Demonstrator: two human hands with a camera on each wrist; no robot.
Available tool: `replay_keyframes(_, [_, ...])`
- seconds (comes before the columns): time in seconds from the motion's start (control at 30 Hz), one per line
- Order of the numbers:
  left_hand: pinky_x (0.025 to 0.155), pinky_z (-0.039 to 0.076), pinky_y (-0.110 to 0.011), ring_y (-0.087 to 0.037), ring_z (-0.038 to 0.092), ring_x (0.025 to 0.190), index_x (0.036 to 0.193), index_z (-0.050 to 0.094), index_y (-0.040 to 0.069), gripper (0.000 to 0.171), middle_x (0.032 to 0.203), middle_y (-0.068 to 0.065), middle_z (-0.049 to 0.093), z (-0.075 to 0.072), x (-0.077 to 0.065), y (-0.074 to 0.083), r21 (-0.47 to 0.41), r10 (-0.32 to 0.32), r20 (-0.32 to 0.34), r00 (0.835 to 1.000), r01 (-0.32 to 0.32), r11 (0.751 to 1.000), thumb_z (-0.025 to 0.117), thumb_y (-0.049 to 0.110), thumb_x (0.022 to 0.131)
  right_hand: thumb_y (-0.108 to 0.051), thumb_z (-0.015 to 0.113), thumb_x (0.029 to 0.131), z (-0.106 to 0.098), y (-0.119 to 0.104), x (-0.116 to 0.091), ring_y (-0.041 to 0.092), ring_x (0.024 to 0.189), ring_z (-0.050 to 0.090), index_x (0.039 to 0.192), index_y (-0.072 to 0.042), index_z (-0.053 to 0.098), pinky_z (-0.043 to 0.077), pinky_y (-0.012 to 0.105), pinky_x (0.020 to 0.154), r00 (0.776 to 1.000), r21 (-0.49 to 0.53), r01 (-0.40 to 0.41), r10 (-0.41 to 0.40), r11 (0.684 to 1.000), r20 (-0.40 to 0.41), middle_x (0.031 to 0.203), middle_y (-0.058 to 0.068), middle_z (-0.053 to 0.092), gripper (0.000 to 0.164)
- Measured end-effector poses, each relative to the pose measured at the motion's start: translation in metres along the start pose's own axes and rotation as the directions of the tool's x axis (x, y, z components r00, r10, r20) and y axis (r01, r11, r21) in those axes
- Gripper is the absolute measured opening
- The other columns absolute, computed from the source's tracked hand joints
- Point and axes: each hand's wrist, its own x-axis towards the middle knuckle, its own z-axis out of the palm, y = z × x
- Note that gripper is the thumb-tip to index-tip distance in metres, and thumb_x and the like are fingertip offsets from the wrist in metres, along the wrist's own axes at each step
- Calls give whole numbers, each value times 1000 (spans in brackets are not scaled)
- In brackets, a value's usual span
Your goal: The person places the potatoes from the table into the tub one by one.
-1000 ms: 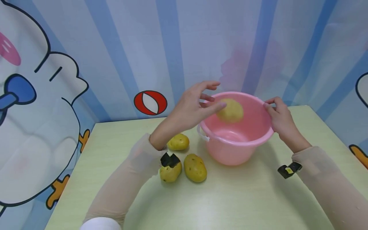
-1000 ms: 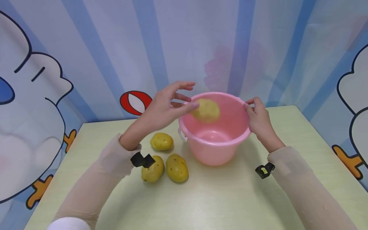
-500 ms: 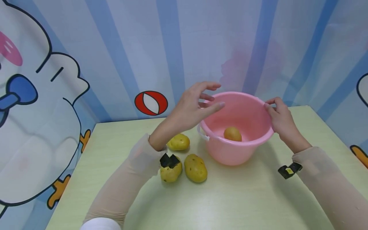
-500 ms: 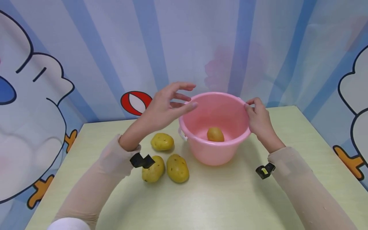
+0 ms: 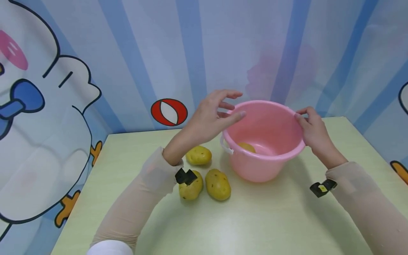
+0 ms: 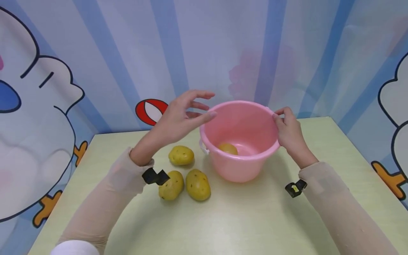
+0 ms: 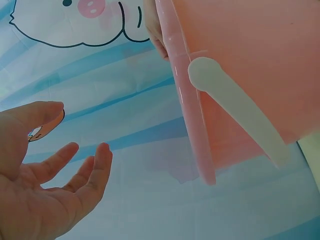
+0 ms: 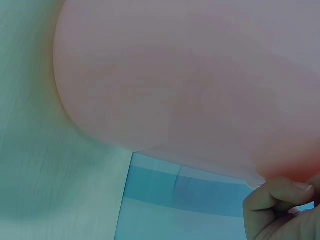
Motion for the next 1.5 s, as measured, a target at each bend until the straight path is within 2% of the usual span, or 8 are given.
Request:
replay_keyframes(0.33, [87, 53, -24, -11, 59, 111, 141, 53, 14, 52, 137, 0, 51, -7, -4, -4, 17, -22, -14, 1000, 22, 1000, 70, 31, 95, -31, 30, 110, -1, -2, 0, 13, 64, 62, 137, 9, 34, 51, 30, 50, 1000, 4, 4, -4, 1000, 3, 114, 35, 56, 49])
replay_keyframes(0.97, [90, 52, -27, -13, 58, 112, 139, 55, 16, 48, 137, 0, 52, -19, -14, -20, 69, -75, -46, 996, 78, 995, 69, 31, 96, -31, 31, 110, -1, 1, -3, 12, 59, 61, 136, 9, 34, 50, 31, 47, 1000, 2, 8, -8, 1000, -10, 107, 32, 58, 48])
replay_keyframes(1.17, [90, 52, -28, -13, 58, 111, 139, 55, 15, 47, 135, 0, 54, -22, -16, -25, 70, -73, -60, 996, 77, 995, 68, 30, 96, -30, 32, 110, -3, 1, -4, 11, 58, 61, 135, 9, 35, 50, 31, 47, 1000, 1, 10, -10, 1000, -16, 106, 33, 58, 47])
replay_keyframes(1.5, [93, 51, -29, -15, 58, 114, 140, 54, 14, 49, 135, -2, 54, -26, -20, -37, 92, -108, -64, 992, 114, 989, 68, 31, 97, -30, 31, 110, -2, 2, -5, 12, 55, 59, 134, 9, 35, 48, 31, 46, 1000, -10, 8, -9, 1000, -20, 103, 31, 58, 46])
